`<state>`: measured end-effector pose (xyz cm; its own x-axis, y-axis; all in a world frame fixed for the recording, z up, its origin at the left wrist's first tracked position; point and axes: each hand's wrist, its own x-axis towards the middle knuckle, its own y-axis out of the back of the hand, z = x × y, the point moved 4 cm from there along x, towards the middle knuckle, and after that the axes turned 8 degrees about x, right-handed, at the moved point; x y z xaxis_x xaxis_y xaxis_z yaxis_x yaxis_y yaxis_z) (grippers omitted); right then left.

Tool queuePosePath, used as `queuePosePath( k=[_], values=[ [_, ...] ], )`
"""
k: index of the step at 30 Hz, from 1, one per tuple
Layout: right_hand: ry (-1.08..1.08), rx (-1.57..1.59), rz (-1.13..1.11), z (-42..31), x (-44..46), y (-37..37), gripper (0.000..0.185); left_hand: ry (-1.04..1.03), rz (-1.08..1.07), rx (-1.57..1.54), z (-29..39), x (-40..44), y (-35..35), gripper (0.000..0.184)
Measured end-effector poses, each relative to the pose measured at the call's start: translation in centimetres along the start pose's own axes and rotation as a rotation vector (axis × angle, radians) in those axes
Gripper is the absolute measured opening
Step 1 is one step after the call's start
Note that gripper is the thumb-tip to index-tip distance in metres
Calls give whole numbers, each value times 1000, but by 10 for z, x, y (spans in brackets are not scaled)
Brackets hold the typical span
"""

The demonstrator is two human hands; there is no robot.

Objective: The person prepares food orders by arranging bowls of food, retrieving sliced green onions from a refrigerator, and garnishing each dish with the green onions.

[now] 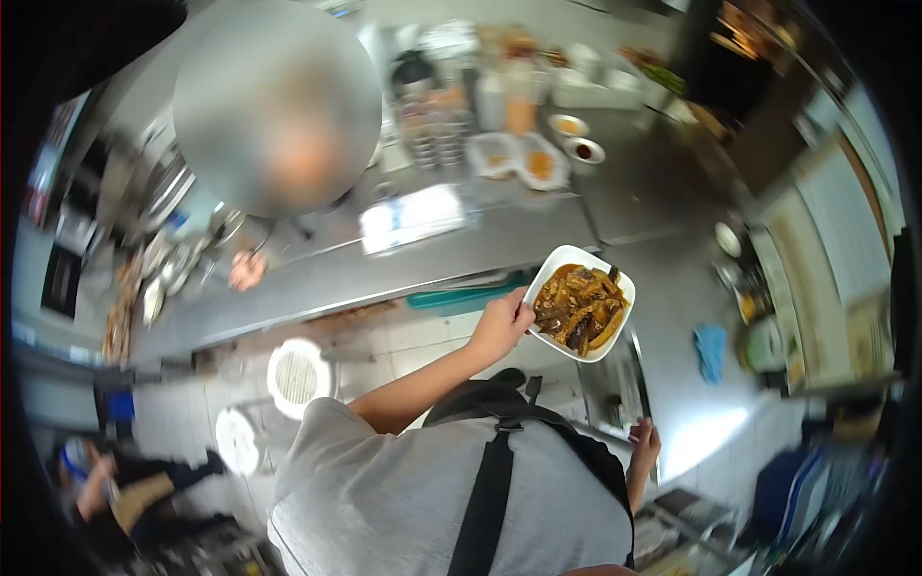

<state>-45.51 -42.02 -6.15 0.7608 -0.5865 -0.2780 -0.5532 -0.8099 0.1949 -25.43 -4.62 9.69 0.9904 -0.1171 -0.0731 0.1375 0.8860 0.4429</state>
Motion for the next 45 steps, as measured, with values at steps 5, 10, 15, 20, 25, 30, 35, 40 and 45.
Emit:
queuePosePath(
  k=[5, 10, 15, 20, 25, 30, 35, 40, 45],
  values=[
    [290, -10, -654, -134, 63, -180, 29, 157, 395, 28, -66, -42, 108, 35],
    [307, -231, -1137, -237, 41, -364, 24, 369, 786, 103, -117, -122, 183, 33],
    [727, -404, -1521, -341, -98, -541, 22, 509, 962, 51, -181, -181, 237, 34],
    [1381, -391, -1530, -387, -247, -731, 24, 640, 1011, 47, -226, -195, 291, 32],
    [1614, -710, -1042, -352, -279, -951, 29, 562, 1047, 25, -261, -177, 324, 31],
    [997, -1246, -1350, -320, -280, -1020, 38, 620, 951, -39, -274, -156, 344, 36],
    [1340, -1423, -1350, -401, -309, -985, 42, 551, 858, -101, -273, -138, 357, 38],
    [1596, -1090, -1203, -437, -296, -942, 40, 512, 815, -200, -279, -129, 360, 36],
    [1534, -661, -1170, -370, -261, -903, 36, 497, 797, -241, -282, -125, 362, 41]
  ],
)
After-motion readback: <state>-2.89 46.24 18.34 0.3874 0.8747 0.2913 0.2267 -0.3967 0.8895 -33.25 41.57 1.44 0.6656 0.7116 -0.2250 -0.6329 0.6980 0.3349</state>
